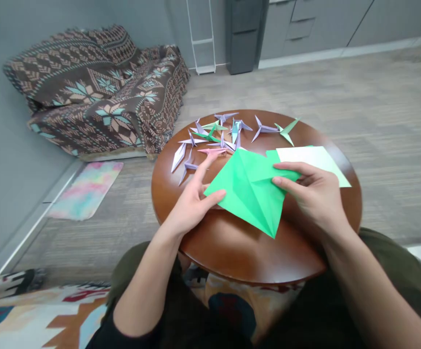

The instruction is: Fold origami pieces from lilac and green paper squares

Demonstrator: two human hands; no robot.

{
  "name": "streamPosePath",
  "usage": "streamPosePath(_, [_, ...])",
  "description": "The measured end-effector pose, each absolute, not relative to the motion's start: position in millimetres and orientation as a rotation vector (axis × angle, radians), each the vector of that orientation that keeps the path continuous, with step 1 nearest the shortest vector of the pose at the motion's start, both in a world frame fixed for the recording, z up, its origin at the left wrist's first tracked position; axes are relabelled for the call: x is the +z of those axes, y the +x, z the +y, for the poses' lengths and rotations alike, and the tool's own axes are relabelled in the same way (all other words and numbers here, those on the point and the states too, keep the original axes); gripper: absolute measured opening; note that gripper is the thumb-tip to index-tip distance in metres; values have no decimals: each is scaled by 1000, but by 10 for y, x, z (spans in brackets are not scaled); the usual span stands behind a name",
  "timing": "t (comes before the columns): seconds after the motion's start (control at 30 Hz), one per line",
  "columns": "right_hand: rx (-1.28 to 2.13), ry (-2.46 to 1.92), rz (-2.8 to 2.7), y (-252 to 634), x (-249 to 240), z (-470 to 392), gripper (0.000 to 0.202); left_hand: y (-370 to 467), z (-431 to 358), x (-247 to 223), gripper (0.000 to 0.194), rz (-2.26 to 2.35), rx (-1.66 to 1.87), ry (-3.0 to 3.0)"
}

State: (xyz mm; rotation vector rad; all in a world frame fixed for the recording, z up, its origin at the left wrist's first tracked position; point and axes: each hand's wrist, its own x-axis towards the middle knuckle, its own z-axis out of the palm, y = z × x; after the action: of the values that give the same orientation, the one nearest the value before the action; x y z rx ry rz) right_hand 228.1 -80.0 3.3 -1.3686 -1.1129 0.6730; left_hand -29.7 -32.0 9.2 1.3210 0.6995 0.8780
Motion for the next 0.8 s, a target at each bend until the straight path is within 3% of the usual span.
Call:
streamPosePath(0.23, [792,-1288,-1134,2313,13,-794,35,-292,-276,-3,35,784,921,1374])
streamPosePath(0.3, [796,-1278,-1125,2310,13,-797,35,-298,-275,-8,31,832,942,1419])
streamPosePath(0.47, [827,-1278,-1094,2310,8,-789,36,-285,-269,-3,51,889,1020,1360])
streamPosePath(0.57, [804,-1292,-1078,2307,10,-783,36,-270,-252,-9,51,900,1071,1291])
streamPosePath(0.8, [558,-1368,-1218,2278,50,-838,24,-249,-271,59,25,1069,1204,1518])
